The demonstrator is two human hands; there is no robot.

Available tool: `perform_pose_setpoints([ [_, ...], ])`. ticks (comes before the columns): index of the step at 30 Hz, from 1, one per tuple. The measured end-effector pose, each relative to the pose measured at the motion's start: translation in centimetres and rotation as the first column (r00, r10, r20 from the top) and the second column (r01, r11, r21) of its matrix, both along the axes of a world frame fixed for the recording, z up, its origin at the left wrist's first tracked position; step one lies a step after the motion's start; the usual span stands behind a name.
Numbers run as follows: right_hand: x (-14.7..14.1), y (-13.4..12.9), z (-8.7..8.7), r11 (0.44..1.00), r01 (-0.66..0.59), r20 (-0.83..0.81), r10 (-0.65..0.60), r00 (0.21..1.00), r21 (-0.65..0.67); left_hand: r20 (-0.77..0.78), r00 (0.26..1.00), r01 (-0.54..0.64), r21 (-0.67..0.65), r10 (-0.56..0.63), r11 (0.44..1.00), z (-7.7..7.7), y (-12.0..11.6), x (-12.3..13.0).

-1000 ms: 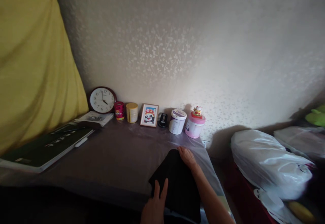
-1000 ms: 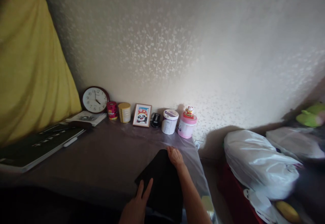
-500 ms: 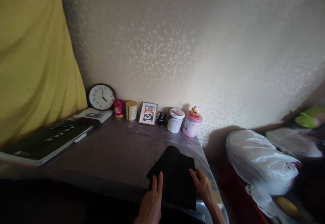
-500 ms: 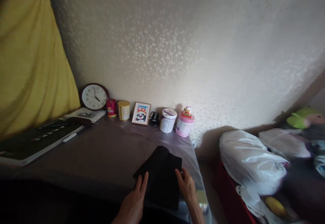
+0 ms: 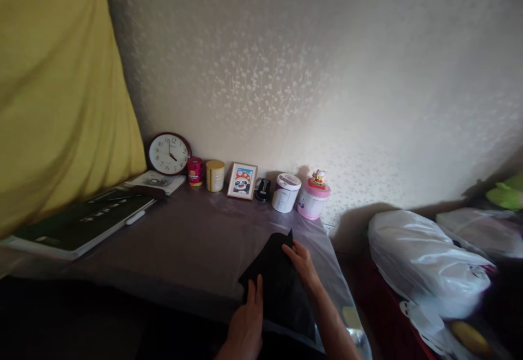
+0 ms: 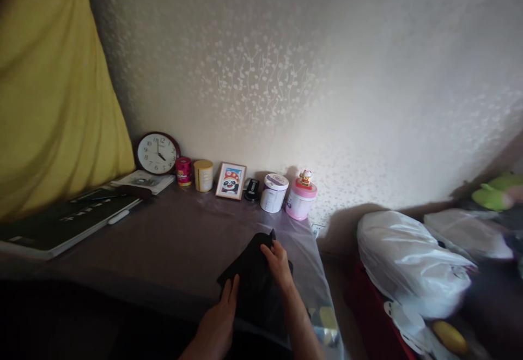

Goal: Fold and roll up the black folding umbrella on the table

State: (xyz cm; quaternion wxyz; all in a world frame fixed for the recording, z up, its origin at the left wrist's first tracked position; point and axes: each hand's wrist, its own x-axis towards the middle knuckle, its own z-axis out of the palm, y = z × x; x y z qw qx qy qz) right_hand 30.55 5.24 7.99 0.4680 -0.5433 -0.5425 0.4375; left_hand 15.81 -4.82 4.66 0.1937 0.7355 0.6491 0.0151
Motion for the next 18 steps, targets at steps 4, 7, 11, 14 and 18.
perform_pose_setpoints([
  [4, -1.6, 1.4, -0.8, 1.0, -0.018, -0.093, 0.016, 0.996, -0.021, 0.029, 1.0, -0.005, -0.016, 0.005, 1.0, -0.4, 0.3, 0.0],
  [7, -2.5, 2.4, -2.1, 0.999, 0.008, -0.079, -0.011, 0.997, -0.036, 0.064, 0.998, -0.005, -0.024, 0.006, 1.0, -0.6, 0.4, -0.2],
  [11, -3.0, 3.4, -3.8, 0.992, 0.127, 0.105, -0.124, 0.987, -0.018, 0.085, 0.995, 0.045, -0.015, -0.043, 0.999, -0.6, 0.4, -0.7],
  [14, -2.9, 3.6, -4.3, 0.994, 0.112, 0.25, -0.108, 0.962, -0.002, 0.113, 0.992, 0.055, 0.003, -0.055, 0.999, -0.6, 0.1, -1.3],
  [18, -2.8, 3.1, -3.9, 0.998, -0.029, 0.26, 0.044, 0.965, -0.062, 0.109, 0.992, 0.06, 0.054, -0.066, 0.997, -0.9, -0.7, -2.3],
])
